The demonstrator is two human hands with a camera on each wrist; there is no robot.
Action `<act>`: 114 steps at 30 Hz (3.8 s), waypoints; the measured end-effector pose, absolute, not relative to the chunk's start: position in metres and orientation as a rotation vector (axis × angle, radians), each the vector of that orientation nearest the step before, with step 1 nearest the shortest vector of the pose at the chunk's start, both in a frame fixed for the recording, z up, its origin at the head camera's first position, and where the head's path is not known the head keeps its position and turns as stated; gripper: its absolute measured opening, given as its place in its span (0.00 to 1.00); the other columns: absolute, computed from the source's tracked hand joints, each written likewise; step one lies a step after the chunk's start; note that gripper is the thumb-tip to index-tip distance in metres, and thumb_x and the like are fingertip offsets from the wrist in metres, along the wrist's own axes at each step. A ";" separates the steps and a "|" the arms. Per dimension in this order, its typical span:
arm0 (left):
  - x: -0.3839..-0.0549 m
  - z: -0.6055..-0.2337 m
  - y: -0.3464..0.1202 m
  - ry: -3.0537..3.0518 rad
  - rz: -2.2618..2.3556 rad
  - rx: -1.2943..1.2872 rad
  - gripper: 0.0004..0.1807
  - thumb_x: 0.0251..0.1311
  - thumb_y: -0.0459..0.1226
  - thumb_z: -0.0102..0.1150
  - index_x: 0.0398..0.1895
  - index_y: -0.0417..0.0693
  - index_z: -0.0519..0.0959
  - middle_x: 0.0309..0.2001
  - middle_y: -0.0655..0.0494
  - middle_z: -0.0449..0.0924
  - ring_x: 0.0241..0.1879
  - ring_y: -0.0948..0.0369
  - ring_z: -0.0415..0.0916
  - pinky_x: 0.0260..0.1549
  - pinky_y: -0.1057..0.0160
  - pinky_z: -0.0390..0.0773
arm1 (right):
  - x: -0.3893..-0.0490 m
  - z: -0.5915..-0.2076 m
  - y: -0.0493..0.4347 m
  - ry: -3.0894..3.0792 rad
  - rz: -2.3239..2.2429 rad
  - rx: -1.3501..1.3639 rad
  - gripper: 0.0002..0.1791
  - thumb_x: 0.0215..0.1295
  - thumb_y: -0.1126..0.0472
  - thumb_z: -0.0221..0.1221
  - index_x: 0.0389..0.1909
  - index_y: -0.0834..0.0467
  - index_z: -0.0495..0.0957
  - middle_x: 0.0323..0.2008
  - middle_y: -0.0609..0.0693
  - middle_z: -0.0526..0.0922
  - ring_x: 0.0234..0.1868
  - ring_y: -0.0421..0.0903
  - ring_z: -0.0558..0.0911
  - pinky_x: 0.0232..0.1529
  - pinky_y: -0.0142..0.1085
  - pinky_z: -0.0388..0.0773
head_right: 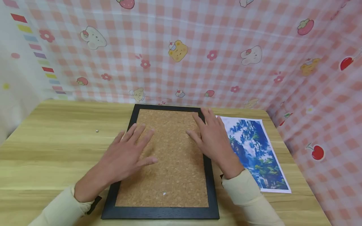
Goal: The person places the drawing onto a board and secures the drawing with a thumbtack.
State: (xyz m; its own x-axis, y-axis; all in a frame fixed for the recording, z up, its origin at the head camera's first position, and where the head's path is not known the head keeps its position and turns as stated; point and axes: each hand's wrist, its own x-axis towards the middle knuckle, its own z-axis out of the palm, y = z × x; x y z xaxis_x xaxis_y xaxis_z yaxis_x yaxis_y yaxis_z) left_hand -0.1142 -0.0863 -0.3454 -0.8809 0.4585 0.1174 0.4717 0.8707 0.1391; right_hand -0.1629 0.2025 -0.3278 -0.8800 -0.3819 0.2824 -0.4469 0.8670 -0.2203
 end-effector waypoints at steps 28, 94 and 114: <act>-0.109 -0.335 -0.025 -2.984 -0.589 -0.898 0.59 0.57 0.77 0.42 0.82 0.51 0.49 0.75 0.44 0.61 0.73 0.45 0.60 0.66 0.41 0.66 | -0.178 -0.330 0.286 -2.813 0.435 0.239 0.32 0.70 0.58 0.64 0.69 0.67 0.68 0.65 0.71 0.68 0.63 0.71 0.68 0.62 0.68 0.63; -0.079 -0.355 0.141 -2.963 -2.122 -0.422 0.62 0.51 0.61 0.74 0.83 0.56 0.47 0.81 0.59 0.46 0.77 0.57 0.48 0.69 0.44 0.63 | -0.242 -0.338 0.408 -3.113 0.588 -0.270 0.38 0.74 0.51 0.56 0.71 0.74 0.57 0.62 0.80 0.64 0.60 0.76 0.67 0.59 0.70 0.65; -0.077 -0.355 0.150 -2.829 -2.461 0.016 0.56 0.50 0.50 0.79 0.80 0.53 0.57 0.76 0.56 0.60 0.73 0.50 0.60 0.65 0.42 0.67 | -0.254 -0.366 0.421 -3.215 0.670 -0.423 0.48 0.68 0.42 0.63 0.74 0.71 0.56 0.67 0.79 0.59 0.58 0.76 0.68 0.55 0.69 0.69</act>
